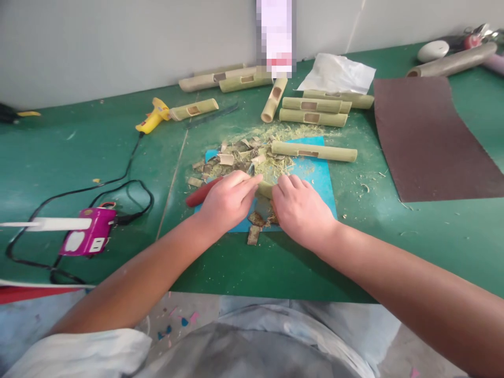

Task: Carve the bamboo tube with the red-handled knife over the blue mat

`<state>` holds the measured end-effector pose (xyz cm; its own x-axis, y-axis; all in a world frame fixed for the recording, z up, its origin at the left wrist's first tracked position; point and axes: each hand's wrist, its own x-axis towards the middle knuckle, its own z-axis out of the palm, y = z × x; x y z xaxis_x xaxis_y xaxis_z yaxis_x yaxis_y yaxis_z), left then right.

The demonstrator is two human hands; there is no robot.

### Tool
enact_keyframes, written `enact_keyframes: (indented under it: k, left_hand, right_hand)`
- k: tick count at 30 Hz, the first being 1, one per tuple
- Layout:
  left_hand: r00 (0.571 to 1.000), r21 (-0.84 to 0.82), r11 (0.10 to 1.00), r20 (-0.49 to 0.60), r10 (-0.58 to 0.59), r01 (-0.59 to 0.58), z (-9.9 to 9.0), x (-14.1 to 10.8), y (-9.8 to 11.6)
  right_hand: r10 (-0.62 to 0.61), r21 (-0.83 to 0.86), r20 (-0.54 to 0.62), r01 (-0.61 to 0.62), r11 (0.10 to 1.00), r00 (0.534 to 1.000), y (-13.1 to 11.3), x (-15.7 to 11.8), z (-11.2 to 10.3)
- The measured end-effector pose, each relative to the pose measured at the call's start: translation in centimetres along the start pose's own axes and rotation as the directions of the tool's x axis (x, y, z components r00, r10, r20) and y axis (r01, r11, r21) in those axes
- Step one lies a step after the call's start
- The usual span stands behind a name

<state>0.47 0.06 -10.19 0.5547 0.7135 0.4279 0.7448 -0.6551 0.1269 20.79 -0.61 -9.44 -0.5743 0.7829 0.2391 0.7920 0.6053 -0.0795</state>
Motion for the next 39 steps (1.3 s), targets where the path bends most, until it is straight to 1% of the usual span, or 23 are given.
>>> enact_keyframes:
  k: [4,5,7,9,10,11,15,17,19,21,22,24,26,30,32,36,37,39]
  left_hand:
    - [1.0,0.042,0.999,0.022,0.008,-0.009,-0.02,0.0,0.01]
    - [0.999,0.052,0.999,0.028,0.016,-0.017,-0.07,-0.03,0.01]
    - [0.999,0.046,0.999,0.039,0.011,-0.013,-0.15,-0.03,0.01]
    - [0.999,0.024,1.0,0.044,-0.011,0.01,-0.18,0.03,-0.01]
    - [0.999,0.019,1.0,0.044,-0.017,0.016,-0.18,0.06,-0.03]
    - [0.999,0.022,1.0,0.043,-0.016,0.015,-0.18,0.07,-0.05]
    - [0.999,0.059,0.998,0.037,0.019,-0.022,-0.2,-0.02,-0.01]
    - [0.999,0.032,0.999,0.032,0.011,-0.012,-0.25,-0.03,0.06]
    - [1.0,-0.012,1.0,0.027,-0.011,0.011,-0.31,0.06,0.13]
    - [0.999,-0.031,0.999,0.027,-0.019,0.02,-0.39,0.16,0.18]
    - [0.999,-0.029,0.999,0.029,-0.019,0.02,-0.45,0.19,0.21]
    - [0.999,-0.009,1.0,0.035,-0.007,0.008,-0.57,0.19,0.25]
    - [0.999,0.001,1.0,0.035,0.003,-0.003,-0.63,0.15,0.27]
    - [1.0,-0.031,0.999,0.02,-0.017,0.018,-0.32,0.23,0.12]
    - [1.0,-0.031,0.999,0.02,-0.022,0.023,-0.09,0.26,0.0]
    - [1.0,-0.01,1.0,0.008,0.004,-0.004,0.06,0.11,-0.1]
    - [1.0,-0.014,1.0,0.007,0.005,-0.005,0.05,0.08,-0.1]
    - [1.0,-0.033,0.999,0.004,-0.01,0.01,0.02,0.1,-0.09]
  right_hand:
    - [0.082,0.1,-0.001,-0.081,0.992,0.997,0.23,0.08,0.13]
    - [0.085,0.114,-0.005,-0.084,0.99,0.996,0.3,0.09,0.18]
    - [0.045,0.089,-0.022,-0.043,0.995,0.999,0.28,0.01,0.28]
    - [-0.009,0.028,-0.036,0.01,1.0,0.999,0.13,-0.15,0.37]
    - [-0.016,0.009,-0.04,0.017,1.0,0.999,0.08,-0.22,0.41]
    - [-0.009,0.007,-0.04,0.009,1.0,0.999,0.07,-0.25,0.45]
    - [0.081,0.115,-0.031,-0.076,0.99,0.996,0.29,-0.2,0.51]
    - [0.056,0.083,-0.039,-0.052,0.995,0.998,0.2,-0.22,0.46]
    - [-0.005,0.005,-0.049,0.005,1.0,0.999,-0.03,-0.31,0.4]
    - [-0.026,-0.032,-0.052,0.024,0.999,0.998,-0.14,-0.36,0.38]
    - [-0.022,-0.011,-0.061,0.021,1.0,0.998,-0.09,-0.35,0.39]
    - [0.04,0.061,-0.062,-0.036,0.997,0.997,0.14,-0.29,0.44]
    - [0.07,0.098,-0.061,-0.064,0.993,0.996,0.32,-0.25,0.49]
    - [-0.018,0.003,-0.061,0.018,1.0,0.998,0.07,-0.42,0.49]
    - [-0.02,-0.012,-0.061,0.019,1.0,0.998,0.0,-0.48,0.52]
    - [0.055,0.105,-0.071,-0.048,0.993,0.996,0.2,-0.4,0.63]
    - [0.047,0.097,-0.076,-0.04,0.994,0.996,0.17,-0.4,0.63]
    - [-0.004,0.028,-0.087,0.007,1.0,0.996,0.0,-0.44,0.61]
